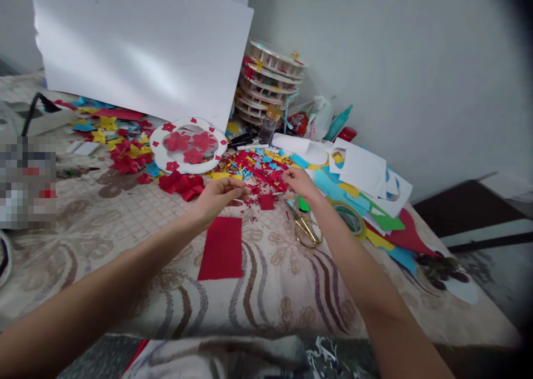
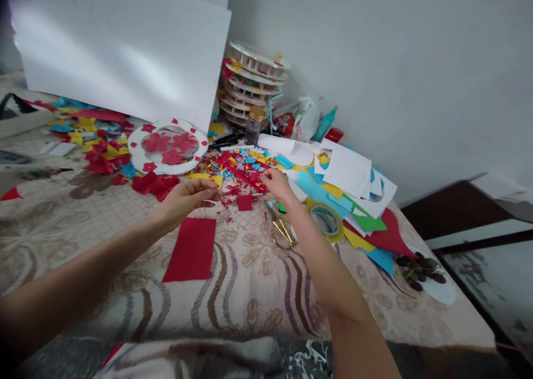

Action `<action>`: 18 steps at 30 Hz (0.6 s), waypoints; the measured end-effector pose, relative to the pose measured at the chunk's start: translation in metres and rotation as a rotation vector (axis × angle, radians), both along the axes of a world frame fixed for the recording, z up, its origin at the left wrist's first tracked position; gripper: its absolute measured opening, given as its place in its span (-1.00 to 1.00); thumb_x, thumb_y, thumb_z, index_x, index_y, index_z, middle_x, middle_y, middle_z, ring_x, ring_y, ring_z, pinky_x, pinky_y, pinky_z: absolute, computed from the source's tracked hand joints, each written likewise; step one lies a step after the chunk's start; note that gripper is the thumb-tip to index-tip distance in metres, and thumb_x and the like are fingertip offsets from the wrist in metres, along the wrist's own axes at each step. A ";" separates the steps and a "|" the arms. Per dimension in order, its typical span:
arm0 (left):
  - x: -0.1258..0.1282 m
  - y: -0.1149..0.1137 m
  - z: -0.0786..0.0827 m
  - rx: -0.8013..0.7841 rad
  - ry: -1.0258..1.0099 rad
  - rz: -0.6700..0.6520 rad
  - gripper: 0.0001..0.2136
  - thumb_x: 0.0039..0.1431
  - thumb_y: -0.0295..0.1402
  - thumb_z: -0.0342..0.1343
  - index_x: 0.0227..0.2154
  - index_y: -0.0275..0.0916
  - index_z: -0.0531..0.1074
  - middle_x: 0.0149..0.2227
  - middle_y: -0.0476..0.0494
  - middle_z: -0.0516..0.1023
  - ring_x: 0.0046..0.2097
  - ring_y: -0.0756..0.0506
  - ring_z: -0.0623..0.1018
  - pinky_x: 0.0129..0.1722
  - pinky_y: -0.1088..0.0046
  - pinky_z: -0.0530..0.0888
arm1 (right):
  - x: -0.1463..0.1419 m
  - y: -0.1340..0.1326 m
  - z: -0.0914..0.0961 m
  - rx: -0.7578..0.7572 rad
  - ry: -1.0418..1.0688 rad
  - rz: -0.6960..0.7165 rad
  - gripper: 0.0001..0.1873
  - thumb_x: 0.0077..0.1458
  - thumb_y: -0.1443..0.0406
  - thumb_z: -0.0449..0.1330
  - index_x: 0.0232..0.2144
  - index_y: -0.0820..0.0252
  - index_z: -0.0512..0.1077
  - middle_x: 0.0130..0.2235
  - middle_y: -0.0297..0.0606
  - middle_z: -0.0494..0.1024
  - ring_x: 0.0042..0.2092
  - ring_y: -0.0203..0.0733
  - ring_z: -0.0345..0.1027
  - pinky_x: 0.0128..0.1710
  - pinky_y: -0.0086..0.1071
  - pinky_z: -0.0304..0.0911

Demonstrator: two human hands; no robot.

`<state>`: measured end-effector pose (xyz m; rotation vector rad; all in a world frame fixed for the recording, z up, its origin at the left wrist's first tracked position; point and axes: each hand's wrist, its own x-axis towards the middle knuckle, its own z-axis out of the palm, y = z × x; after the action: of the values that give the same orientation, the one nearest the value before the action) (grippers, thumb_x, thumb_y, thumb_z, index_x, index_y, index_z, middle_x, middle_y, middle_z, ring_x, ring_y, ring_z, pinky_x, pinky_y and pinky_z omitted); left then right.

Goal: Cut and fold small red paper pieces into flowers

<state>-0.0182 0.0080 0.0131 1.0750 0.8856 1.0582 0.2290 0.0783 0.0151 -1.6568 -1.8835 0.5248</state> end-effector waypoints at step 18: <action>0.002 0.000 -0.004 0.008 0.076 -0.033 -0.74 -0.09 -0.23 0.24 -0.38 -0.28 0.40 -0.38 -0.09 0.55 -0.34 -0.02 0.53 -0.34 0.45 0.40 | -0.022 -0.085 -0.019 0.272 -0.487 0.397 -0.75 0.00 0.51 0.06 -0.25 0.21 0.34 -0.17 -0.14 0.41 -0.05 -0.08 0.22 -0.04 -0.22 0.16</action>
<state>-0.0163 0.0081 0.0092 1.1398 0.9221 0.9997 0.2068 -0.0065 -0.0040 -1.3119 -2.5310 -0.0036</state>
